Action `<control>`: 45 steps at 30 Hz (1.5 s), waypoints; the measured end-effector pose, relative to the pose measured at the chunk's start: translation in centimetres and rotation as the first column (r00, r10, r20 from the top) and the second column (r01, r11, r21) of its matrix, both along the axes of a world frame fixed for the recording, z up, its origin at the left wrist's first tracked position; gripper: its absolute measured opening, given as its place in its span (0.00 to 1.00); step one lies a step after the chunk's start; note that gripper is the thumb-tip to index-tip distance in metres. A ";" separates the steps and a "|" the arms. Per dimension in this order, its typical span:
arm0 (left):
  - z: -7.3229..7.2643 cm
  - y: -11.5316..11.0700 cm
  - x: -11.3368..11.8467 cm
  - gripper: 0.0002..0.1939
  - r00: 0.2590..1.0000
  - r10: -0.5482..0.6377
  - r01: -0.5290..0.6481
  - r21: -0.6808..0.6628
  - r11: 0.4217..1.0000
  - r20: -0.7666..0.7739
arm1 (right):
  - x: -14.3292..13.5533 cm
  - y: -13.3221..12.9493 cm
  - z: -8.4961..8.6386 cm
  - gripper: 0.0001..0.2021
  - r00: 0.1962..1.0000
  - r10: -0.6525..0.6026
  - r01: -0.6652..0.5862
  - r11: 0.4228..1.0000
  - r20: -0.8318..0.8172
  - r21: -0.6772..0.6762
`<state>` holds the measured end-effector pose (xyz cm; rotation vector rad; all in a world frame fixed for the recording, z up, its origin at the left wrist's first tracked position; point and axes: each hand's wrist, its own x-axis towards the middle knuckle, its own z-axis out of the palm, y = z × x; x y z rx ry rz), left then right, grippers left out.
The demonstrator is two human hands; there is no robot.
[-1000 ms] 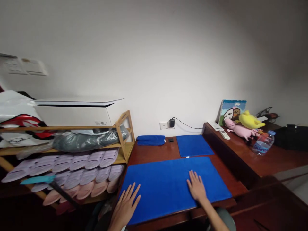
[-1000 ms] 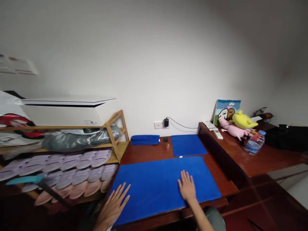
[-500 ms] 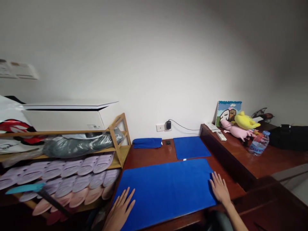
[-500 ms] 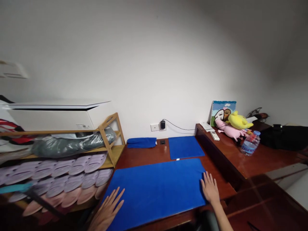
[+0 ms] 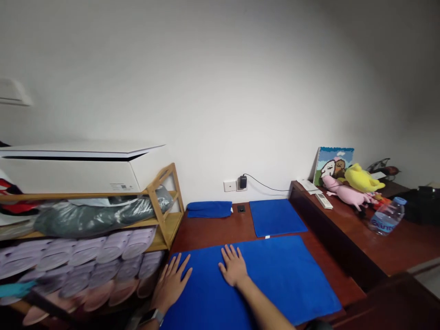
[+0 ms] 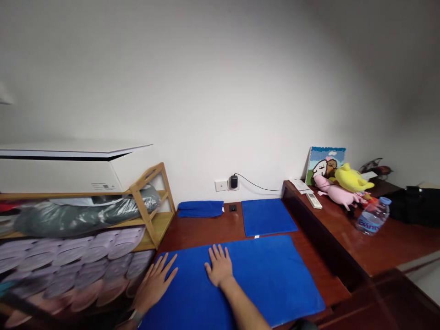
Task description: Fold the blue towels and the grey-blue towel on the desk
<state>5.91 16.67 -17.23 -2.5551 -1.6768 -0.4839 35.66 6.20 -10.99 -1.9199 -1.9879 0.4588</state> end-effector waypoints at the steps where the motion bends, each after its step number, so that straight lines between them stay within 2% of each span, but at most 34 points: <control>1: -0.2 0.0 -0.2 0.36 1.000 0.005 -0.005 -0.002 1.000 0.000 | 1.5 -0.3 -0.4 0.34 1.000 -0.027 0.027 1.000 0.016 -0.007; 3: -0.7 0.0 -0.4 0.36 1.000 0.011 -0.011 -0.006 1.000 -0.007 | 6.5 -1.7 -1.2 0.35 0.990 -0.122 0.124 0.992 0.073 -0.020; 5: -1.0 0.1 -0.4 0.37 1.000 0.014 -0.014 0.000 1.000 -0.016 | 13.1 -4.0 -1.8 0.35 0.956 -0.255 0.264 0.964 0.143 -0.045; 9: -1.4 0.1 -0.3 0.38 1.000 0.012 -0.012 0.008 1.000 -0.027 | 26.0 -8.8 -2.1 0.35 0.811 -0.534 0.562 0.825 0.240 -0.063; 11: -1.3 0.1 -0.3 0.39 0.999 0.011 -0.010 0.003 1.000 -0.030 | 30.0 -10.3 -2.1 0.34 0.770 -0.588 0.618 0.783 0.248 -0.064; 14: -0.3 0.4 -0.5 0.38 0.999 0.009 -0.010 -0.013 1.000 -0.039 | 32.3 -11.1 -2.5 0.35 0.762 -0.612 0.634 0.771 0.213 -0.053; 17: 1.4 1.0 -0.8 0.37 0.998 0.018 -0.021 -0.052 0.998 -0.057 | 32.5 -10.9 -2.8 0.36 0.759 -0.631 0.646 0.761 0.162 -0.059; 20: 2.5 1.6 -1.1 0.35 0.998 0.013 -0.018 -0.065 0.998 -0.063 | 32.2 -10.4 -2.0 0.35 0.736 -0.665 0.676 0.732 0.126 -0.083; 22: 2.3 1.7 -1.3 0.35 0.999 -0.007 0.005 -0.042 0.999 -0.041 | 31.3 -9.7 -0.8 0.34 0.718 -0.686 0.695 0.714 0.121 -0.078; 24: 1.4 1.8 -1.5 0.35 1.000 -0.020 0.020 -0.020 1.000 -0.011 | 28.7 -8.4 0.7 0.34 0.730 -0.670 0.677 0.735 0.133 -0.016; 25: 0.9 1.8 -1.5 0.35 1.000 -0.023 0.023 -0.013 1.000 0.003 | 26.6 -7.6 1.4 0.34 0.757 -0.638 0.641 0.767 0.141 0.031; 27: -0.1 1.9 -1.4 0.35 0.999 -0.024 0.025 -0.007 1.000 0.026 | 20.3 -5.7 2.4 0.33 0.840 -0.521 0.509 0.853 0.152 0.112; 30: -0.7 1.8 -1.1 0.35 0.999 -0.009 0.009 -0.007 1.000 0.049 | 7.6 -3.0 2.3 0.33 0.960 -0.261 0.253 0.963 0.097 0.088; 33: -0.3 1.5 -0.8 0.36 0.999 0.010 -0.009 -0.015 1.000 0.051 | -4.4 -1.4 0.9 0.34 0.999 0.031 -0.032 0.997 0.015 0.069; 35: 0.1 1.2 -0.7 0.36 0.999 0.006 -0.005 -0.029 1.000 0.046 | -9.1 -0.9 0.1 0.35 0.988 0.154 -0.153 0.987 -0.020 0.045; 36: 0.2 1.1 -0.7 0.37 0.999 0.002 0.000 -0.037 0.999 0.044 | -10.0 -0.8 -0.1 0.35 0.984 0.175 -0.174 0.984 -0.026 0.025; 38: 0.3 1.1 -0.8 0.38 0.999 -0.008 0.010 -0.050 0.999 0.048 | -8.6 -0.8 -0.5 0.35 0.991 0.131 -0.131 0.991 -0.012 -0.010; 40: 0.2 1.3 -0.9 0.38 0.998 -0.014 0.017 -0.047 0.999 0.064 | -3.3 -1.5 -0.6 0.34 0.999 0.017 -0.016 0.999 0.038 -0.028; 43: -0.3 1.9 -1.2 0.38 0.997 -0.017 0.019 -0.033 0.999 0.076 | 9.2 -4.2 -0.7 0.34 0.967 -0.204 0.217 0.973 0.153 -0.073; 45: -0.6 2.3 -1.4 0.38 0.998 -0.017 0.019 -0.030 0.999 0.063 | 18.3 -6.7 -0.9 0.34 0.898 -0.383 0.410 0.907 0.218 -0.094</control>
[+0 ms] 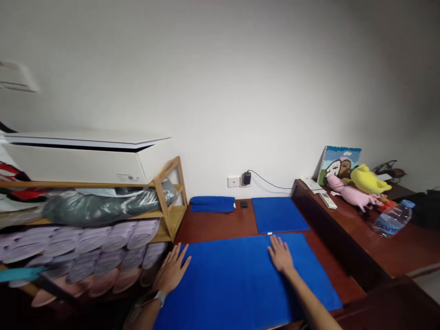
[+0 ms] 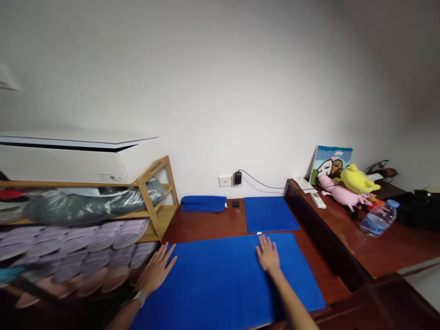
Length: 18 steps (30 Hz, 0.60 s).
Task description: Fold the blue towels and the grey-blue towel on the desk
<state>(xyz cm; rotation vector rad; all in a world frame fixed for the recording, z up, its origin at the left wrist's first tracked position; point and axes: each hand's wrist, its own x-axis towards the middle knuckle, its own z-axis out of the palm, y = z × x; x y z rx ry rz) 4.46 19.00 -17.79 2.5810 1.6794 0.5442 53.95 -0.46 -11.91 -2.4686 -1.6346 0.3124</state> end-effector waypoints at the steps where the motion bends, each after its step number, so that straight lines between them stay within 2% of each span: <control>1: -0.1 0.2 -0.1 0.39 1.000 -0.001 0.001 0.001 1.000 -0.009 | 4.1 -1.2 -0.2 0.34 0.995 -0.100 0.101 0.995 0.022 -0.017; 3: -0.2 0.5 -0.4 0.39 1.000 -0.004 0.004 0.008 1.000 -0.024 | 10.5 -3.3 -0.9 0.34 0.974 -0.220 0.221 0.975 0.054 -0.001; 4: -0.1 0.6 -0.5 0.39 1.000 -0.006 0.007 0.013 1.000 -0.029 | 12.7 -4.0 -1.4 0.34 0.970 -0.236 0.236 0.972 0.061 0.015; 6: 0.1 0.7 -0.7 0.40 0.999 -0.014 0.015 0.021 1.000 -0.043 | 15.1 -4.9 -2.4 0.35 0.970 -0.233 0.230 0.972 0.069 0.044; 10: 1.0 0.6 -0.8 0.39 0.997 -0.025 0.027 0.024 0.999 -0.077 | 15.4 -4.9 -3.4 0.37 0.975 -0.212 0.210 0.977 0.066 0.034; 13: 1.4 0.4 -0.7 0.38 0.997 -0.018 0.019 0.021 1.000 -0.076 | 15.0 -4.9 -3.4 0.38 0.974 -0.220 0.219 0.975 0.054 0.026; 18: 1.2 0.3 -0.5 0.37 0.998 -0.018 0.019 0.020 1.000 -0.063 | 15.1 -4.9 -3.0 0.36 0.964 -0.267 0.266 0.961 0.008 0.073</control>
